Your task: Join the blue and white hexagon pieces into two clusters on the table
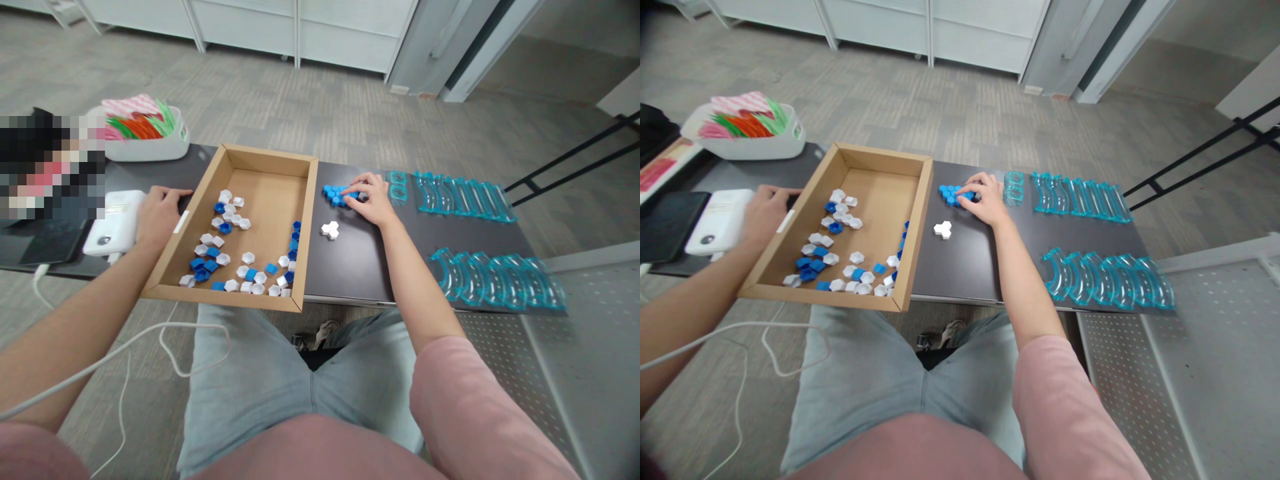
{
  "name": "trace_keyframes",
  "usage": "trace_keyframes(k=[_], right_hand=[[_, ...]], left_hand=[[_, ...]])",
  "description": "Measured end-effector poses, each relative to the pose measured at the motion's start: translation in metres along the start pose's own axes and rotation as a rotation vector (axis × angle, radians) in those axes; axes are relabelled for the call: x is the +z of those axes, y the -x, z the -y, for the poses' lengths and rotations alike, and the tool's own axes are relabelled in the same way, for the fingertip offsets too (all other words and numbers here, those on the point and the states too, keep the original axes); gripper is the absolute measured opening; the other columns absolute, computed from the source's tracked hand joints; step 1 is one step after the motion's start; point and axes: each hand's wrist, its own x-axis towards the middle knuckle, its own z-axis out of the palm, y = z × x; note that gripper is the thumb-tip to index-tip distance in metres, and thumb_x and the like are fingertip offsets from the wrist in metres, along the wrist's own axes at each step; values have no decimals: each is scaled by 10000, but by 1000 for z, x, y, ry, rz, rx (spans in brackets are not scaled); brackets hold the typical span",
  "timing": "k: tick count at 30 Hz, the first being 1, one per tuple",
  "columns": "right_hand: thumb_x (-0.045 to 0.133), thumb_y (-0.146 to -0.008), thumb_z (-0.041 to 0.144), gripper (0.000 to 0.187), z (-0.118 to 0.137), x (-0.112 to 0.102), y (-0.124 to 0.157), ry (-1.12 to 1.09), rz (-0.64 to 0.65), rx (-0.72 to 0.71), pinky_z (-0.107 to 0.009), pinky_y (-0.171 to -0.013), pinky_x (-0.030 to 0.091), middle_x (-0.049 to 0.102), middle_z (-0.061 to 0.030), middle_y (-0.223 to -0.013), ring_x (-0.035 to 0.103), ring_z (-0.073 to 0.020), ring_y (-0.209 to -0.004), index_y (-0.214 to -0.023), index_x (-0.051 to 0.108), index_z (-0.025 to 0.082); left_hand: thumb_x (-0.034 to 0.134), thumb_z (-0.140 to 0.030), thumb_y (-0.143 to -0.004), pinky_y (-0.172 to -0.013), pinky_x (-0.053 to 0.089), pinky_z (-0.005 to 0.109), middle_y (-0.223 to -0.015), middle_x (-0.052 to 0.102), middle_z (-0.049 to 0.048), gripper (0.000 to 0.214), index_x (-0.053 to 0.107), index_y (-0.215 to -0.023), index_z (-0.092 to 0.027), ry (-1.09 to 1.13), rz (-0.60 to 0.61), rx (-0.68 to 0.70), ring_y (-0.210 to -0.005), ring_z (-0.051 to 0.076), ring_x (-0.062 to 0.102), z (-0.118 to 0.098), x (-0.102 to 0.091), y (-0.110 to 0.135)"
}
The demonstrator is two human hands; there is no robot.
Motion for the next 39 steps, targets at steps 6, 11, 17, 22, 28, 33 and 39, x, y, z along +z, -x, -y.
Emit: trace_keyframes(k=[6, 11, 17, 22, 28, 33, 39], right_hand=[[744, -1107, 579, 351, 3, -2, 1, 12, 8, -2, -712, -1216, 414, 739, -125, -1404, 587, -439, -1342, -1272, 958, 355], [739, -1108, 608, 441, 11, -3, 2, 25, 27, -25, -716, -1230, 420, 707, -140, -1455, 578, -449, -1359, -1425, 912, 354], [740, -1120, 589, 400, 17, -1, 3, 41, 84, -65, -737, -1248, 419, 680, -143, -1518, 572, -456, -1383, -1383, 932, 356], [744, -1120, 594, 403, 13, 1, 2, 41, 86, -57, -742, -1238, 431, 684, -146, -1518, 580, -457, -1366, -1391, 925, 358], [729, -1102, 697, 536, 11, 1, 1, 22, 66, -43, -752, -1245, 427, 680, -164, -1511, 568, -484, -1395, -1479, 872, 345], [702, -1094, 775, 620, 10, 3, 1, 8, 63, -35, -783, -1246, 425, 681, -185, -1534, 550, -506, -1408, -1500, 854, 332], [690, -1115, 738, 594, 10, 4, 1, 41, 69, -35, -771, -1248, 435, 675, -189, -1544, 559, -495, -1417, -1502, 854, 318]], left_hand=[[509, -455, -1099, -1292, 478, 494, -1546, 634, 215, 697, 721, -1687, -147, 26, -37, -2, -1433, 395, 609, 0, 2, 1], [498, -414, -1104, -1280, 491, 499, -1568, 632, 229, 703, 702, -1714, -129, 14, -19, 3, -1441, 397, 622, 2, 1, 1], [526, -411, -1109, -1300, 489, 497, -1604, 622, 232, 702, 683, -1734, -133, -9, 12, -7, -1487, 400, 625, 1, -2, 0], [514, -369, -1090, -1298, 493, 513, -1598, 626, 229, 695, 697, -1719, -137, -4, -6, -14, -1488, 408, 622, 0, 0, 0], [503, -495, -1102, -1288, 486, 506, -1549, 624, 220, 720, 715, -1696, -147, 15, -15, -2, -1468, 410, 617, 3, 2, -1], [530, -543, -1121, -1310, 481, 521, -1576, 618, 234, 723, 708, -1706, -158, 12, -5, -3, -1499, 424, 616, 3, 1, -1], [459, -535, -1131, -1344, 471, 530, -1612, 604, 253, 767, 671, -1740, -120, 5, 27, -20, -1550, 438, 605, -4, -5, 2]])
